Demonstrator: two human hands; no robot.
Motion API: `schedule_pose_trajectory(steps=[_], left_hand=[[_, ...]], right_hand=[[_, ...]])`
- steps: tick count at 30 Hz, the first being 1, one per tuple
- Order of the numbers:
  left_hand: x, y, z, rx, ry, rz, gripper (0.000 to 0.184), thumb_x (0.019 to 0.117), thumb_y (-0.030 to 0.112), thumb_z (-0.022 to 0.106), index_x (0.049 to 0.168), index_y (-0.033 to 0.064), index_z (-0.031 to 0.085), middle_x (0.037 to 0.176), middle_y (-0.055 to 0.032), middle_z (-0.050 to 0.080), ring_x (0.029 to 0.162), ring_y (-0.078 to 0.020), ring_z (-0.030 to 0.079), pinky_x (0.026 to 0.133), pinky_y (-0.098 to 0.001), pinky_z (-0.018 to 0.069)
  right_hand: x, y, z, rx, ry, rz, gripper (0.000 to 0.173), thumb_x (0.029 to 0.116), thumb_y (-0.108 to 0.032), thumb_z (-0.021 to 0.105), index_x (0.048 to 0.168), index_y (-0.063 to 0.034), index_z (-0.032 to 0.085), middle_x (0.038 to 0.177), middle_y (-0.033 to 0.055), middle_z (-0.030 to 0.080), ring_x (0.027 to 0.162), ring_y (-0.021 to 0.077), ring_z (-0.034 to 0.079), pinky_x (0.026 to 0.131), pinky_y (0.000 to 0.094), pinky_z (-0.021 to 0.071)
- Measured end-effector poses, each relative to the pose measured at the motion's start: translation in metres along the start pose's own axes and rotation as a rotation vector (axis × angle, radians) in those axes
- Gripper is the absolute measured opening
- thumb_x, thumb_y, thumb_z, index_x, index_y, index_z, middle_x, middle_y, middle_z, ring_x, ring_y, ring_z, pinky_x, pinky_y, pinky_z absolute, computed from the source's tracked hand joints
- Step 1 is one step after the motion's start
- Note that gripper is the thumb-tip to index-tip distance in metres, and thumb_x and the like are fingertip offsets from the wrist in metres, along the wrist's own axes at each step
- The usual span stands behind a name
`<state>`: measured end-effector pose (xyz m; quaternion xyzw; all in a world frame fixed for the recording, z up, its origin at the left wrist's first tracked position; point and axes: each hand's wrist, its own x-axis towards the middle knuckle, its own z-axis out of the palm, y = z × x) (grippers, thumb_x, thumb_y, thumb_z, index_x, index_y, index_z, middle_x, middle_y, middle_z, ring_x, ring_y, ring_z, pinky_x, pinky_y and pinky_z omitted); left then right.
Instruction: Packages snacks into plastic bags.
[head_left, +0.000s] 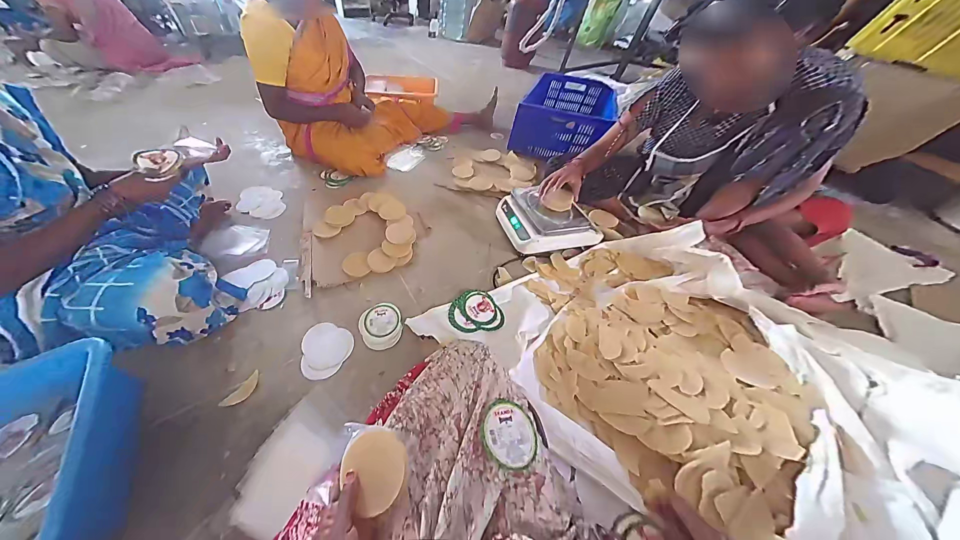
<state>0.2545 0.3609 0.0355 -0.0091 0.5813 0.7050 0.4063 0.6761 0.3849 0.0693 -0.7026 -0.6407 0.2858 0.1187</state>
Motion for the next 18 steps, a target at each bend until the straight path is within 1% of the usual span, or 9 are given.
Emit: schedule_pose_trajectory(steps=[2, 3, 4, 5, 7, 10, 13, 15, 18], left_hand=[[-0.003, 0.003, 0.005, 0.01, 0.027, -0.015, 0.028, 0.1065, 0.012, 0.047, 0.132, -0.0006, 0.05, 0.104, -0.006, 0.068, 0.088, -0.0111, 0.071, 0.079, -0.032, 0.0619], [-0.004, 0.003, 0.005, 0.01, 0.025, -0.023, 0.028, 0.1065, 0.012, 0.048, 0.131, 0.0, 0.051, 0.105, -0.0068, 0.068, 0.089, -0.0127, 0.071, 0.078, -0.0331, 0.0621], [-0.006, 0.003, 0.005, 0.005, 0.034, -0.028, 0.026, 0.1066, 0.013, 0.048, 0.129, 0.001, 0.053, 0.102, -0.0067, 0.07, 0.087, -0.0137, 0.072, 0.076, -0.0337, 0.0631], [-0.007, 0.004, 0.006, -0.006, 0.041, -0.034, 0.025, 0.1071, 0.013, 0.048, 0.128, 0.0017, 0.054, 0.101, -0.0069, 0.071, 0.086, -0.0146, 0.073, 0.074, -0.0343, 0.0636], [-0.007, 0.005, 0.008, -0.031, 0.049, -0.036, 0.027, 0.1074, 0.012, 0.048, 0.131, 0.001, 0.054, 0.103, -0.0094, 0.071, 0.088, -0.0162, 0.073, 0.074, -0.0364, 0.0641], [-0.007, 0.005, 0.008, -0.036, 0.083, -0.012, 0.025, 0.1065, 0.009, 0.048, 0.127, -0.002, 0.057, 0.099, -0.008, 0.072, 0.085, -0.0142, 0.073, 0.074, -0.0333, 0.0636], [-0.009, 0.005, 0.009, -0.029, 0.091, -0.008, 0.021, 0.1059, 0.007, 0.049, 0.123, -0.0031, 0.058, 0.097, -0.0086, 0.072, 0.083, -0.0142, 0.073, 0.073, -0.0318, 0.0632], [-0.008, 0.005, 0.01, -0.027, 0.083, -0.009, 0.022, 0.1062, 0.008, 0.049, 0.123, -0.003, 0.058, 0.098, -0.0091, 0.072, 0.084, -0.0148, 0.073, 0.074, -0.0322, 0.0632], [-0.01, 0.006, 0.01, -0.023, 0.074, -0.017, 0.024, 0.1066, 0.008, 0.049, 0.125, -0.0028, 0.059, 0.098, -0.009, 0.072, 0.083, -0.015, 0.073, 0.073, -0.033, 0.0635]], right_hand=[[0.017, -0.044, -0.007, 0.161, 0.121, -0.072, 0.028, 0.1009, -0.011, 0.057, 0.117, 0.0108, 0.065, 0.103, 0.0264, 0.07, 0.096, 0.0398, 0.07, 0.089, 0.0602, 0.0535], [0.026, -0.064, -0.008, 0.256, 0.175, -0.084, 0.026, 0.0989, -0.011, 0.058, 0.114, 0.008, 0.066, 0.099, 0.0213, 0.071, 0.092, 0.0325, 0.069, 0.085, 0.054, 0.0552], [0.035, -0.084, -0.006, 0.358, 0.211, -0.082, 0.024, 0.0972, -0.014, 0.058, 0.111, 0.0039, 0.068, 0.095, 0.0136, 0.071, 0.086, 0.0223, 0.069, 0.08, 0.0441, 0.0573], [0.042, -0.103, -0.006, 0.48, 0.209, -0.069, 0.022, 0.096, -0.015, 0.059, 0.109, 0.0, 0.069, 0.092, 0.0069, 0.071, 0.082, 0.0142, 0.069, 0.076, 0.0352, 0.0582], [0.052, -0.138, -0.002, 0.733, 0.131, -0.066, 0.019, 0.0937, -0.01, 0.06, 0.109, -0.003, 0.069, 0.088, 0.0022, 0.072, 0.076, 0.0086, 0.069, 0.069, 0.0257, 0.0591], [0.055, -0.162, 0.011, 0.908, -0.049, -0.08, 0.028, 0.0886, 0.0, 0.063, 0.116, -0.0008, 0.068, 0.089, 0.0053, 0.072, 0.076, 0.0117, 0.07, 0.068, 0.0251, 0.0603], [0.055, -0.163, 0.023, 0.905, -0.173, -0.063, 0.038, 0.0833, 0.004, 0.066, 0.121, 0.001, 0.065, 0.098, 0.0083, 0.073, 0.083, 0.0143, 0.071, 0.073, 0.0269, 0.0607], [0.055, -0.162, 0.028, 0.875, -0.196, -0.054, 0.035, 0.0814, 0.003, 0.068, 0.116, 0.0005, 0.068, 0.094, 0.0062, 0.074, 0.084, 0.0123, 0.071, 0.076, 0.0263, 0.0604], [0.052, -0.163, 0.032, 0.859, -0.194, -0.015, 0.016, 0.0856, 0.002, 0.068, 0.101, 0.0003, 0.073, 0.088, 0.0061, 0.075, 0.079, 0.0111, 0.071, 0.072, 0.0256, 0.0601]])
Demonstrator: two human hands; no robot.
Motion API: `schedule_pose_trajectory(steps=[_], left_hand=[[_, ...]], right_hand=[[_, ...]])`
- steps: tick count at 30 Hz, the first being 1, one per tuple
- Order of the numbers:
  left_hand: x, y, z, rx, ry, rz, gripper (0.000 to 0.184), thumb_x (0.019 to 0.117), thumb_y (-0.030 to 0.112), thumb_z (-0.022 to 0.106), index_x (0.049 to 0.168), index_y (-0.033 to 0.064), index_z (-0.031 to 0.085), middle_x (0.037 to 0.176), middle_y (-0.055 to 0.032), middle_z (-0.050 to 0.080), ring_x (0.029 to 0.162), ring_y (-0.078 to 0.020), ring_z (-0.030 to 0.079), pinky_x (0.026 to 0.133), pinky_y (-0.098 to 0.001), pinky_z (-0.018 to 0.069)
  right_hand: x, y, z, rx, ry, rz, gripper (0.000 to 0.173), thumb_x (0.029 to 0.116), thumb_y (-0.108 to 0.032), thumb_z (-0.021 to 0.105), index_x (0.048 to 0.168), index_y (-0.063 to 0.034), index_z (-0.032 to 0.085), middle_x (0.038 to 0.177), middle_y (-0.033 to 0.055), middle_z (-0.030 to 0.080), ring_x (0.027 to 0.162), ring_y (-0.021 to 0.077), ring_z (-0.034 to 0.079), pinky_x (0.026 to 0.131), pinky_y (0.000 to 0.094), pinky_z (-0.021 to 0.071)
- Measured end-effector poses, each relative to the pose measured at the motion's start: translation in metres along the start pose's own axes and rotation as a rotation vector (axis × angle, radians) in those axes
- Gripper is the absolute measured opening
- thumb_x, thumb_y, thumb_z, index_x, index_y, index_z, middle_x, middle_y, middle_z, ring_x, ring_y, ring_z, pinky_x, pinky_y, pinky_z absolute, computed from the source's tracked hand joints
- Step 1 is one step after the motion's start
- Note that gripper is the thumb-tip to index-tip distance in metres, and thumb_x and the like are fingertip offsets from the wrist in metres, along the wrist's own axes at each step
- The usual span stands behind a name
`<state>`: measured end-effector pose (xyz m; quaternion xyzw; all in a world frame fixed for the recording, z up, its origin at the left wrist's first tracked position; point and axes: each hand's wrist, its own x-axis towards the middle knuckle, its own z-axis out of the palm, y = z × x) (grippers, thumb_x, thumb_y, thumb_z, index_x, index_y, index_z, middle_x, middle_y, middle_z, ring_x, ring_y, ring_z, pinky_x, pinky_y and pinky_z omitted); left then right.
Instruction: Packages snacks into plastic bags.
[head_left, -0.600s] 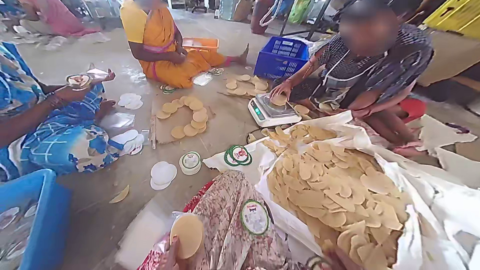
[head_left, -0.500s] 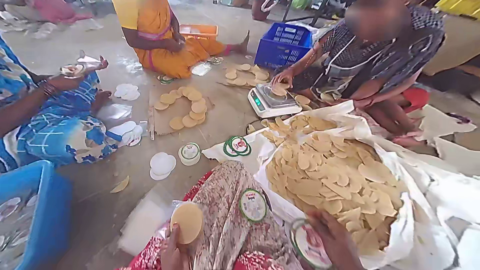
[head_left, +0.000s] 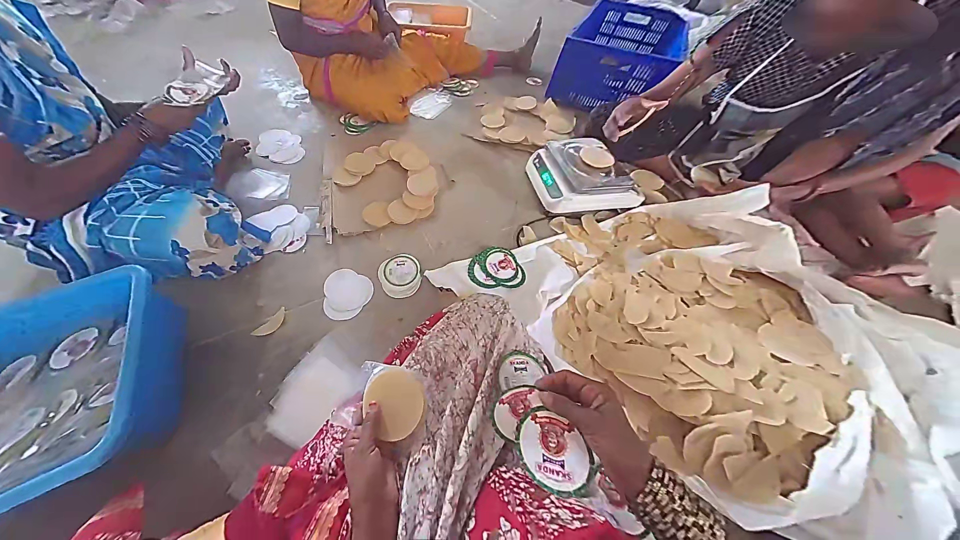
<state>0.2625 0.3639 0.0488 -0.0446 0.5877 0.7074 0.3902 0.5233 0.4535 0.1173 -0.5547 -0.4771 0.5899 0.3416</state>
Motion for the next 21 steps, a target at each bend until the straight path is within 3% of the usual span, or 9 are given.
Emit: schedule_pose_trajectory(steps=[2, 7, 9, 14, 18, 21], left_hand=[[0.0, -0.001, 0.003, 0.0, -0.017, -0.001, 0.024, 0.1065, 0.009, 0.049, 0.126, -0.0029, 0.058, 0.097, -0.0094, 0.072, 0.083, -0.0154, 0.074, 0.072, -0.0339, 0.0638], [-0.003, 0.002, 0.001, -0.034, -0.066, 0.021, 0.023, 0.1062, 0.009, 0.049, 0.123, -0.0039, 0.059, 0.097, -0.0105, 0.073, 0.084, -0.0173, 0.074, 0.076, -0.0355, 0.0638], [-0.006, 0.005, 0.001, -0.053, -0.086, 0.019, 0.024, 0.1065, 0.009, 0.048, 0.122, -0.0041, 0.06, 0.097, -0.0113, 0.074, 0.085, -0.0177, 0.074, 0.078, -0.0353, 0.0636], [-0.006, 0.006, 0.0, -0.118, -0.133, 0.002, 0.027, 0.1075, 0.008, 0.045, 0.128, -0.0052, 0.058, 0.103, -0.0145, 0.073, 0.089, -0.0196, 0.074, 0.082, -0.0369, 0.0628], [-0.004, 0.003, -0.003, -0.201, -0.173, 0.001, 0.029, 0.1088, 0.01, 0.043, 0.127, -0.005, 0.059, 0.104, -0.0153, 0.073, 0.092, -0.0204, 0.074, 0.086, -0.0381, 0.062], [-0.005, 0.005, -0.002, -0.203, -0.097, -0.003, 0.03, 0.1101, 0.016, 0.042, 0.118, -0.0038, 0.064, 0.099, -0.0117, 0.074, 0.092, -0.0176, 0.073, 0.085, -0.0357, 0.0613]], right_hand=[[0.001, -0.002, 0.002, 0.003, 0.026, -0.061, 0.012, 0.0871, 0.0, 0.066, 0.097, -0.0016, 0.073, 0.087, 0.0044, 0.074, 0.078, 0.0106, 0.07, 0.071, 0.0253, 0.0595], [0.007, -0.022, 0.034, 0.111, 0.089, -0.518, 0.013, 0.0918, -0.004, 0.064, 0.097, -0.0142, 0.071, 0.09, -0.0069, 0.073, 0.082, 0.0033, 0.069, 0.076, 0.0187, 0.0586], [0.009, -0.034, 0.055, 0.132, 0.06, -0.622, 0.012, 0.0934, -0.007, 0.065, 0.099, -0.0165, 0.068, 0.087, -0.0099, 0.071, 0.078, 0.0014, 0.068, 0.074, 0.0173, 0.0589], [0.017, -0.025, 0.122, 0.022, -0.19, -0.532, 0.005, 0.0908, -0.008, 0.069, 0.096, -0.0084, 0.07, 0.082, -0.0058, 0.073, 0.071, 0.0028, 0.069, 0.065, 0.0201, 0.0597], [0.029, 0.0, 0.16, -0.093, -0.254, -0.403, 0.007, 0.0892, -0.012, 0.072, 0.092, -0.0065, 0.07, 0.077, -0.0023, 0.072, 0.067, 0.004, 0.068, 0.062, 0.0204, 0.0577], [0.032, 0.006, 0.171, -0.078, -0.242, -0.325, 0.007, 0.0886, -0.01, 0.072, 0.094, -0.0054, 0.07, 0.076, -0.0009, 0.071, 0.065, 0.0051, 0.067, 0.06, 0.0215, 0.0559]])
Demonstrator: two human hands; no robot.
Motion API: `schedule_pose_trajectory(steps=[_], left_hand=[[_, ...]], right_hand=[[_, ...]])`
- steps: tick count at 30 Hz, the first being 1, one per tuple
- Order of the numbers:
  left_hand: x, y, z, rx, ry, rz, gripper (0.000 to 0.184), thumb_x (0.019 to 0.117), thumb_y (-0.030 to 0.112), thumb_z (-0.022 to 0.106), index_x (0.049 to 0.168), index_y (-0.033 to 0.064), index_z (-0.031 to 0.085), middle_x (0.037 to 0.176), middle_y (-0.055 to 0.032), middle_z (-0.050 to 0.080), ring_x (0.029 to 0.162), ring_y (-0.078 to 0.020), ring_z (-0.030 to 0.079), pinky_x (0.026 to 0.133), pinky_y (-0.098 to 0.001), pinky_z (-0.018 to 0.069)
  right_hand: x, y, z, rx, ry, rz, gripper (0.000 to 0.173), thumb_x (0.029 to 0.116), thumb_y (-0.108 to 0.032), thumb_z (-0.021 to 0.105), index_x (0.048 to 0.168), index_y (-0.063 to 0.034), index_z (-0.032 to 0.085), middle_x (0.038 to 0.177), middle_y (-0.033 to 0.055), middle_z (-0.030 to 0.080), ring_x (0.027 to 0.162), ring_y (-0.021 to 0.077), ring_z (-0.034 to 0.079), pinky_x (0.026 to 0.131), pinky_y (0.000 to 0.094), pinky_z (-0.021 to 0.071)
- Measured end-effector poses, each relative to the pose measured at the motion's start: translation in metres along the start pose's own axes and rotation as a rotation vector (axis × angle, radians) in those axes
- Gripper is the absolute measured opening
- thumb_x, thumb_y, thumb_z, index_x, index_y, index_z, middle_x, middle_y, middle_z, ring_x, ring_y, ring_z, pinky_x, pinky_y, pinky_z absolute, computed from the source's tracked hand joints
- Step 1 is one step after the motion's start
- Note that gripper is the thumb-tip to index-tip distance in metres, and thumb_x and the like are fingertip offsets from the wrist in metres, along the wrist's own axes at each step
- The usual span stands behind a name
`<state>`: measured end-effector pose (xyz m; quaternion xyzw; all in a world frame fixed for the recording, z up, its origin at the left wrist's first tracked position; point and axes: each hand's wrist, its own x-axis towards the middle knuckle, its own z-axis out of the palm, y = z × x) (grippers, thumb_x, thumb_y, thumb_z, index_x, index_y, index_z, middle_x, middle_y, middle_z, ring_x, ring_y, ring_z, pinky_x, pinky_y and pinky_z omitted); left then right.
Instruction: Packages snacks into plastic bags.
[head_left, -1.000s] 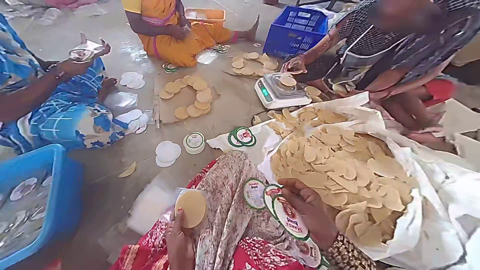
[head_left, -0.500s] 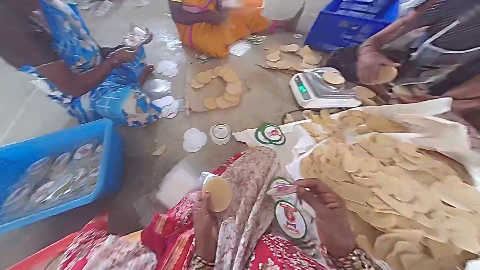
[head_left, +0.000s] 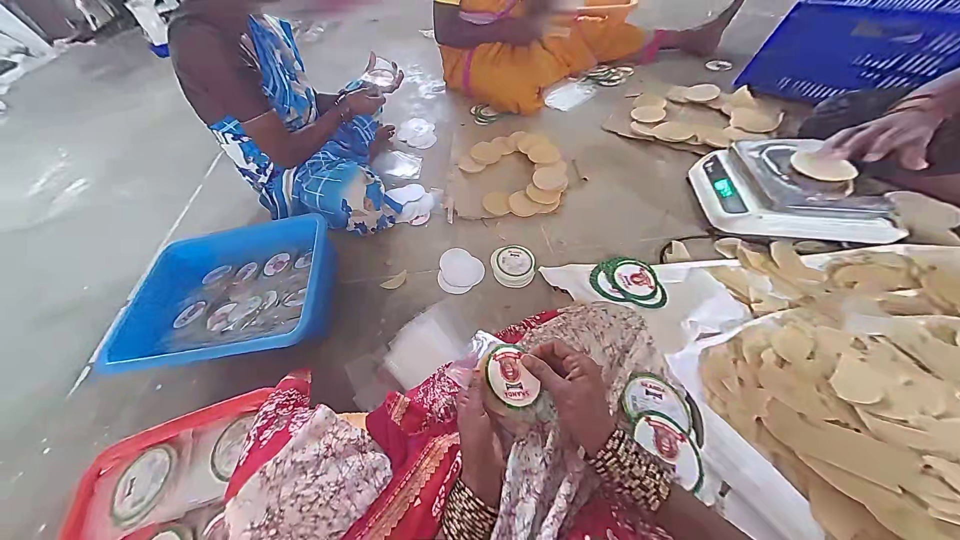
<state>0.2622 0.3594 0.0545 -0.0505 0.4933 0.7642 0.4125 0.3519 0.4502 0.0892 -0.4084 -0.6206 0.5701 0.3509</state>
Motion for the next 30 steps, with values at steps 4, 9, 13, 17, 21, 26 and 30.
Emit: schedule_pose_trajectory(steps=[4, 9, 13, 17, 21, 26, 30], left_hand=[[0.001, -0.001, -0.001, -0.074, -0.071, 0.015, 0.029, 0.1094, 0.013, 0.043, 0.124, -0.0051, 0.061, 0.102, -0.0144, 0.074, 0.093, -0.0196, 0.074, 0.086, -0.0373, 0.0618], [0.0, 0.0, 0.0, -0.119, -0.062, -0.014, 0.03, 0.1096, 0.012, 0.042, 0.129, -0.0057, 0.057, 0.106, -0.0159, 0.073, 0.096, -0.021, 0.073, 0.088, -0.0384, 0.0612], [-0.003, 0.003, 0.004, -0.105, -0.092, 0.007, 0.029, 0.1098, 0.011, 0.041, 0.127, -0.0055, 0.057, 0.103, -0.0135, 0.073, 0.092, -0.0181, 0.073, 0.086, -0.0355, 0.0615], [-0.005, -0.003, -0.003, 0.005, -0.269, 0.035, 0.036, 0.1095, 0.012, 0.037, 0.137, -0.0061, 0.051, 0.115, -0.0123, 0.071, 0.104, -0.0169, 0.071, 0.096, -0.0365, 0.0577], [-0.001, -0.008, -0.007, -0.03, -0.278, 0.064, 0.038, 0.1115, 0.023, 0.037, 0.128, -0.0026, 0.059, 0.113, -0.0127, 0.072, 0.105, -0.0192, 0.07, 0.096, -0.0396, 0.0574], [0.002, -0.012, -0.007, -0.253, -0.214, 0.053, 0.041, 0.1119, 0.028, 0.036, 0.131, -0.0011, 0.059, 0.12, -0.0164, 0.07, 0.112, -0.0249, 0.068, 0.099, -0.0444, 0.0561], [0.006, -0.011, -0.011, -0.298, -0.264, 0.096, 0.043, 0.1123, 0.027, 0.033, 0.137, -0.0007, 0.056, 0.13, -0.0158, 0.066, 0.121, -0.0252, 0.064, 0.104, -0.0436, 0.053]], right_hand=[[-0.002, 0.002, -0.004, -0.032, -0.024, -0.02, 0.024, 0.0892, -0.008, 0.068, 0.113, -0.0024, 0.07, 0.085, 0.0012, 0.074, 0.072, 0.0072, 0.07, 0.067, 0.0231, 0.0591], [-0.003, -0.001, -0.019, -0.492, -0.037, -0.093, 0.05, 0.0876, -0.044, 0.073, 0.12, -0.0054, 0.07, 0.105, 0.0093, 0.071, 0.088, 0.0213, 0.065, 0.074, 0.0417, 0.0545], [-0.005, 0.0, -0.017, -0.39, -0.211, 0.171, 0.049, 0.0802, -0.044, 0.079, 0.114, -0.01, 0.07, 0.093, 0.0031, 0.074, 0.085, 0.0147, 0.071, 0.079, 0.041, 0.0582], [-0.011, 0.002, -0.01, -0.181, -0.142, 0.208, 0.036, 0.0756, -0.025, 0.082, 0.107, -0.0101, 0.075, 0.094, 0.0001, 0.077, 0.087, 0.0084, 0.074, 0.083, 0.0325, 0.0615], [-0.009, 0.0, -0.013, -0.104, -0.166, 0.204, 0.033, 0.0761, -0.017, 0.082, 0.107, -0.0083, 0.075, 0.093, 0.0009, 0.078, 0.085, 0.0094, 0.075, 0.08, 0.0307, 0.0631], [-0.008, 0.013, -0.016, 0.237, -0.19, 0.389, 0.032, 0.0777, -0.001, 0.077, 0.108, 0.0019, 0.068, 0.09, 0.0103, 0.075, 0.079, 0.0178, 0.074, 0.074, 0.0323, 0.063], [-0.007, 0.02, -0.017, 0.253, -0.248, 0.515, 0.035, 0.0818, -0.002, 0.077, 0.115, 0.0024, 0.068, 0.096, 0.0116, 0.076, 0.084, 0.0191, 0.074, 0.078, 0.0342, 0.0632]])
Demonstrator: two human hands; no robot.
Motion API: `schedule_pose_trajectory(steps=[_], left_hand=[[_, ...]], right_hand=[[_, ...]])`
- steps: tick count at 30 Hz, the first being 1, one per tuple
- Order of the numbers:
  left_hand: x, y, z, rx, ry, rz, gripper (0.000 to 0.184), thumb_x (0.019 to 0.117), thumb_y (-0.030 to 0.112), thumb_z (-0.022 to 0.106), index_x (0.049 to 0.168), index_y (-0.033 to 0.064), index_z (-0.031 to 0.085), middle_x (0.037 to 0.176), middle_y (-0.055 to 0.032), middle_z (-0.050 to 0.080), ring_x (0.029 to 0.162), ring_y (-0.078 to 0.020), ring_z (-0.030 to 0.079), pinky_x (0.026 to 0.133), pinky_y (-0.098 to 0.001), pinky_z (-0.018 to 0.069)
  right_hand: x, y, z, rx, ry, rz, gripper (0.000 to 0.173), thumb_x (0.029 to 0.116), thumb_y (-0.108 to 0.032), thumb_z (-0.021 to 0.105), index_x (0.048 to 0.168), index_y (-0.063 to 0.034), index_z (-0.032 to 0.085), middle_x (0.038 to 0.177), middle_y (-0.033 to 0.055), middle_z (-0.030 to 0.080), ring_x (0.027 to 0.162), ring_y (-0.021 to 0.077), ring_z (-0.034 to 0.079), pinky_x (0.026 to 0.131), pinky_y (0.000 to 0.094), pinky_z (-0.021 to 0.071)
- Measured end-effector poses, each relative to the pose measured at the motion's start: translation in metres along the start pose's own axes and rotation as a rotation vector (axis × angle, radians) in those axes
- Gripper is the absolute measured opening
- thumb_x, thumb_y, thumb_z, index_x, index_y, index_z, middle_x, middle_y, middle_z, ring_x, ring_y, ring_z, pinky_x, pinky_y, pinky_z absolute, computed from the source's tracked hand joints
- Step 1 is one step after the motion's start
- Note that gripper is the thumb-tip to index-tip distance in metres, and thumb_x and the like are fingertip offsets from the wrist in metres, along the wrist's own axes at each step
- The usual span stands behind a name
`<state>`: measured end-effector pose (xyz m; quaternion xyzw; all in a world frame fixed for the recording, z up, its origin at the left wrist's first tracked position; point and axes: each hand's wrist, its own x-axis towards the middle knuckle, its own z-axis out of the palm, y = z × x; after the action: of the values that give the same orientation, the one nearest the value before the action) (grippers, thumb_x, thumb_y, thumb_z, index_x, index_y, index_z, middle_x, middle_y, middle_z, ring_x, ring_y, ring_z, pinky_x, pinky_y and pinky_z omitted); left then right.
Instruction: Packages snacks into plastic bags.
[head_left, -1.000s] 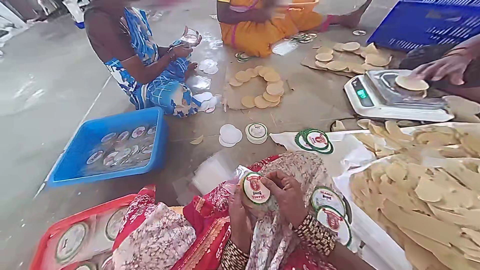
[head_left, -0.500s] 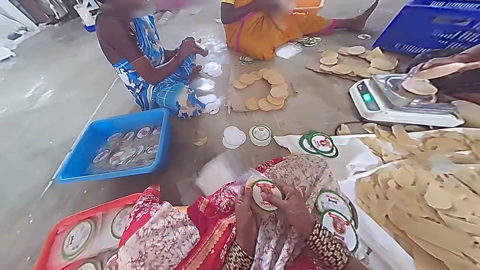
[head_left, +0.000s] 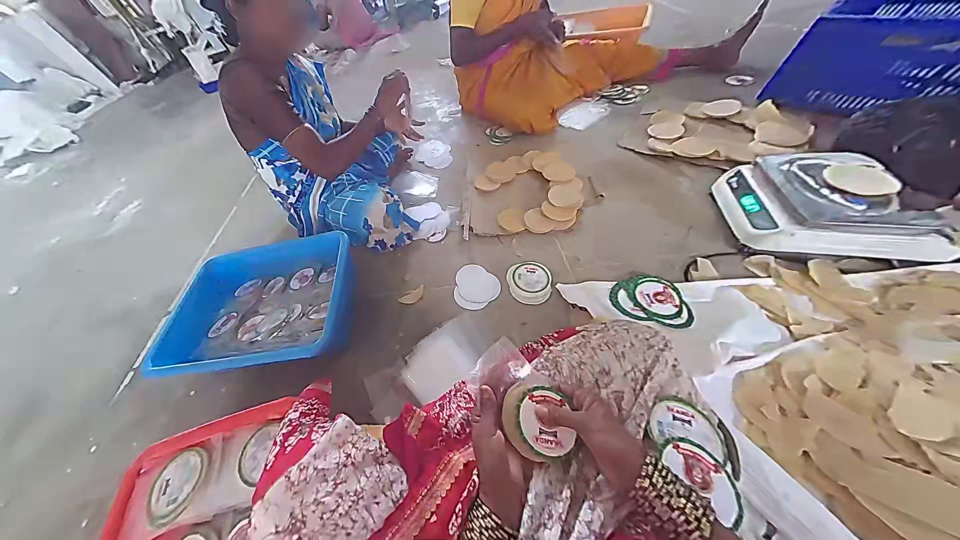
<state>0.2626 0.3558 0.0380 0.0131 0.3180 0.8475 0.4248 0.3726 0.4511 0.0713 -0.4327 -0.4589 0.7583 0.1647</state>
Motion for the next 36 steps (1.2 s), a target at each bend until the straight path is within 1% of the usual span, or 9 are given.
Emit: schedule_pose_trajectory(steps=[10, 14, 17, 22, 26, 30, 31, 34, 36], left_hand=[[0.013, 0.029, 0.009, 0.208, 0.146, 0.227, 0.025, 0.1059, 0.002, 0.042, 0.111, -0.0023, 0.066, 0.098, -0.0107, 0.076, 0.088, -0.0194, 0.075, 0.083, -0.0351, 0.0628], [0.015, 0.034, 0.003, 0.309, 0.017, 0.334, 0.018, 0.099, -0.004, 0.054, 0.109, -0.004, 0.07, 0.098, -0.0149, 0.076, 0.088, -0.0222, 0.076, 0.084, -0.0362, 0.0627], [0.015, 0.035, 0.002, 0.41, 0.016, 0.412, 0.019, 0.0949, -0.007, 0.056, 0.103, 0.0004, 0.072, 0.09, -0.0057, 0.075, 0.079, -0.0127, 0.073, 0.077, -0.0287, 0.0614], [0.016, 0.041, 0.006, 0.511, 0.132, 0.527, 0.015, 0.0922, -0.008, 0.059, 0.097, 0.0024, 0.07, 0.083, 0.0014, 0.072, 0.075, -0.0047, 0.068, 0.073, -0.0213, 0.0587], [0.017, 0.048, 0.007, 0.55, 0.147, 0.556, 0.011, 0.0917, -0.005, 0.062, 0.094, 0.0042, 0.067, 0.08, 0.0031, 0.07, 0.074, -0.0038, 0.067, 0.073, -0.0206, 0.058], [0.018, 0.05, 0.006, 0.606, 0.111, 0.6, 0.014, 0.0912, -0.006, 0.063, 0.098, 0.0039, 0.069, 0.087, 0.0034, 0.072, 0.082, -0.0034, 0.069, 0.078, -0.0206, 0.0585], [0.018, 0.049, 0.005, 0.636, 0.081, 0.602, 0.014, 0.0908, -0.006, 0.063, 0.098, 0.0042, 0.07, 0.089, 0.0039, 0.073, 0.083, -0.0032, 0.069, 0.08, -0.021, 0.0588], [0.017, 0.045, 0.004, 0.707, -0.049, 0.582, 0.009, 0.0877, -0.001, 0.068, 0.093, 0.0044, 0.073, 0.088, 0.0024, 0.073, 0.083, -0.005, 0.07, 0.081, -0.0235, 0.0595], [0.017, 0.043, 0.001, 0.722, -0.148, 0.56, 0.004, 0.0876, 0.006, 0.073, 0.089, 0.0087, 0.072, 0.084, 0.003, 0.072, 0.082, -0.0049, 0.069, 0.08, -0.0238, 0.0587]], right_hand=[[-0.002, -0.002, -0.004, 0.057, -0.038, 0.089, 0.026, 0.0835, 0.001, 0.073, 0.109, 0.0028, 0.071, 0.09, 0.0133, 0.076, 0.079, 0.0205, 0.074, 0.076, 0.0361, 0.0635], [-0.009, -0.011, -0.005, -0.076, 0.046, -0.134, 0.027, 0.075, -0.008, 0.077, 0.101, -0.0026, 0.071, 0.087, 0.0091, 0.076, 0.076, 0.0182, 0.074, 0.07, 0.0348, 0.0637], [-0.012, -0.011, -0.013, -0.538, 0.117, -0.376, 0.028, 0.0768, -0.029, 0.075, 0.099, -0.0135, 0.073, 0.085, -0.0017, 0.075, 0.076, 0.01, 0.073, 0.069, 0.0343, 0.0615], [-0.022, -0.009, -0.016, -0.943, -0.013, -0.458, 0.039, 0.0885, -0.024, 0.073, 0.119, 0.0009, 0.073, 0.098, 0.0194, 0.076, 0.091, 0.0363, 0.074, 0.084, 0.0597, 0.0563], [-0.015, -0.012, -0.019, -0.827, -0.019, -0.381, 0.031, 0.0861, -0.026, 0.073, 0.109, -0.0054, 0.075, 0.094, 0.0111, 0.075, 0.088, 0.0247, 0.073, 0.082, 0.0512, 0.0574], [-0.013, -0.019, -0.02, -0.546, 0.03, -0.463, 0.023, 0.0755, -0.022, 0.08, 0.096, -0.0119, 0.076, 0.084, -0.0033, 0.076, 0.076, 0.0048, 0.072, 0.07, 0.0275, 0.061], [-0.013, -0.024, -0.02, -0.447, -0.009, -0.493, 0.025, 0.0734, -0.016, 0.081, 0.097, -0.0112, 0.076, 0.086, -0.0036, 0.077, 0.077, 0.004, 0.072, 0.07, 0.0242, 0.0611], [-0.011, -0.041, -0.022, -0.306, -0.255, -0.526, 0.043, 0.0756, -0.008, 0.081, 0.118, -0.0026, 0.075, 0.132, 0.0043, 0.071, 0.117, 0.0111, 0.068, 0.098, 0.0285, 0.0578], [-0.005, -0.048, -0.019, -0.347, -0.36, -0.56, 0.018, 0.0778, -0.014, 0.08, 0.093, -0.0064, 0.075, 0.144, 0.0051, 0.062, 0.133, 0.0117, 0.058, 0.107, 0.0294, 0.0512]])
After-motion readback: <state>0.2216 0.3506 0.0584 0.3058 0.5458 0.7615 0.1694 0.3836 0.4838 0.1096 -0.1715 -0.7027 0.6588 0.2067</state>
